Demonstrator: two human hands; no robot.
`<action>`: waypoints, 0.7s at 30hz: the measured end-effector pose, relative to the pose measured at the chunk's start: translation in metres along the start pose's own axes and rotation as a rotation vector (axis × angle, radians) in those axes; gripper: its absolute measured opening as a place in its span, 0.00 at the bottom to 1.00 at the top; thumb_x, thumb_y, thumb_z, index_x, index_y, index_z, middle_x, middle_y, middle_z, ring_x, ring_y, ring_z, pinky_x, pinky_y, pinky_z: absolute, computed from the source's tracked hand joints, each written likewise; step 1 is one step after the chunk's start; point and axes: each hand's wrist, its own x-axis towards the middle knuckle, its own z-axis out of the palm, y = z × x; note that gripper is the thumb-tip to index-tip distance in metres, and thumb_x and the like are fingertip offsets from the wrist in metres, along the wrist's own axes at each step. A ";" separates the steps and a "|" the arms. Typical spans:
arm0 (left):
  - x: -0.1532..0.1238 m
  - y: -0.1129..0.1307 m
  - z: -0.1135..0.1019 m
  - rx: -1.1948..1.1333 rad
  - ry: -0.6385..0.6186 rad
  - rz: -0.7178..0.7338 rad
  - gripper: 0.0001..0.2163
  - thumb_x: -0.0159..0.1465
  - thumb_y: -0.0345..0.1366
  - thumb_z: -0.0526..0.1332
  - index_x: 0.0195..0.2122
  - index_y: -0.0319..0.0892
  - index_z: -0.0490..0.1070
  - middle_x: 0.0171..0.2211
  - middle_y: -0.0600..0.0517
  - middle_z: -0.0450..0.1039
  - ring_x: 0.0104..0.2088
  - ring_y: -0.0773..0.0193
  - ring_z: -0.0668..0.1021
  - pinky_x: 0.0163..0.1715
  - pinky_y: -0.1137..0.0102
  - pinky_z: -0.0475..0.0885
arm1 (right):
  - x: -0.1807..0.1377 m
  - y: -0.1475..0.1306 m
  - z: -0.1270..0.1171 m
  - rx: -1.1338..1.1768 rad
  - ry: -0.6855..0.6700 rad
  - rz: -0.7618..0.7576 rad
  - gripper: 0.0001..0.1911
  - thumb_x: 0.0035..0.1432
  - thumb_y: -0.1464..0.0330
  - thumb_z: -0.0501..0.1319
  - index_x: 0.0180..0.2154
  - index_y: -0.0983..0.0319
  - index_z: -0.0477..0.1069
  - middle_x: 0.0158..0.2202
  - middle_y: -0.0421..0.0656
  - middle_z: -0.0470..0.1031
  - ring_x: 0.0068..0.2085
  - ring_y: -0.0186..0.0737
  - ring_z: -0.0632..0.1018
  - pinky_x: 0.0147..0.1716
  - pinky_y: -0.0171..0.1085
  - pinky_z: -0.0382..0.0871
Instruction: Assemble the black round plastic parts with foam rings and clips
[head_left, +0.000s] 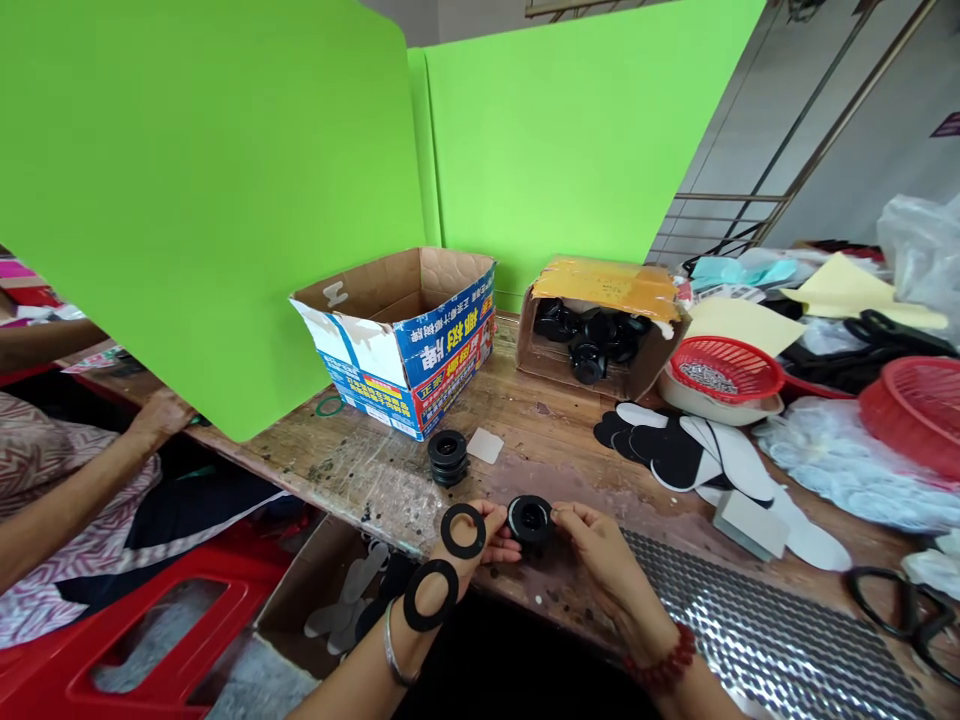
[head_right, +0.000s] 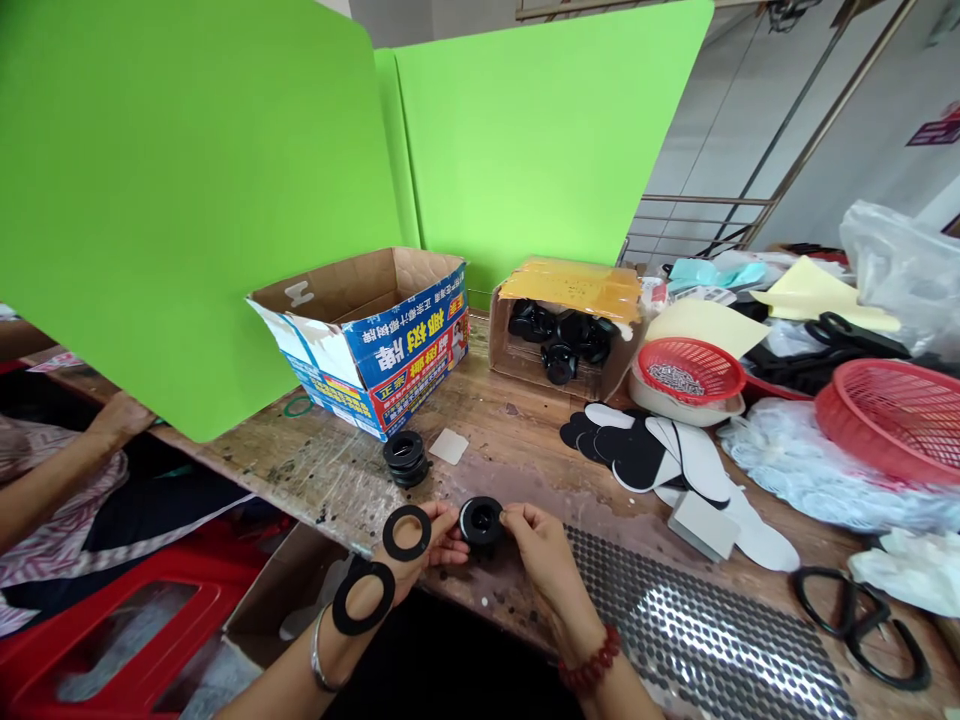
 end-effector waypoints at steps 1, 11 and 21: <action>0.002 -0.001 -0.001 0.009 -0.009 0.012 0.10 0.58 0.42 0.70 0.33 0.43 0.74 0.29 0.51 0.76 0.28 0.60 0.79 0.38 0.61 0.78 | 0.001 0.000 0.001 0.000 0.004 -0.001 0.14 0.38 0.58 0.69 0.23 0.63 0.77 0.26 0.43 0.77 0.29 0.40 0.72 0.31 0.35 0.65; 0.000 0.002 0.000 0.009 -0.014 0.034 0.12 0.54 0.44 0.71 0.32 0.43 0.73 0.28 0.50 0.77 0.27 0.58 0.80 0.35 0.61 0.79 | -0.002 -0.003 0.008 0.006 0.033 0.016 0.13 0.36 0.58 0.68 0.21 0.62 0.75 0.24 0.42 0.74 0.29 0.39 0.69 0.30 0.35 0.62; 0.005 -0.003 -0.001 -0.011 0.012 0.032 0.14 0.53 0.44 0.71 0.33 0.42 0.73 0.27 0.50 0.77 0.25 0.60 0.80 0.32 0.64 0.80 | -0.002 -0.006 0.009 -0.045 0.059 0.021 0.14 0.35 0.58 0.66 0.20 0.62 0.74 0.23 0.40 0.72 0.28 0.37 0.68 0.30 0.35 0.61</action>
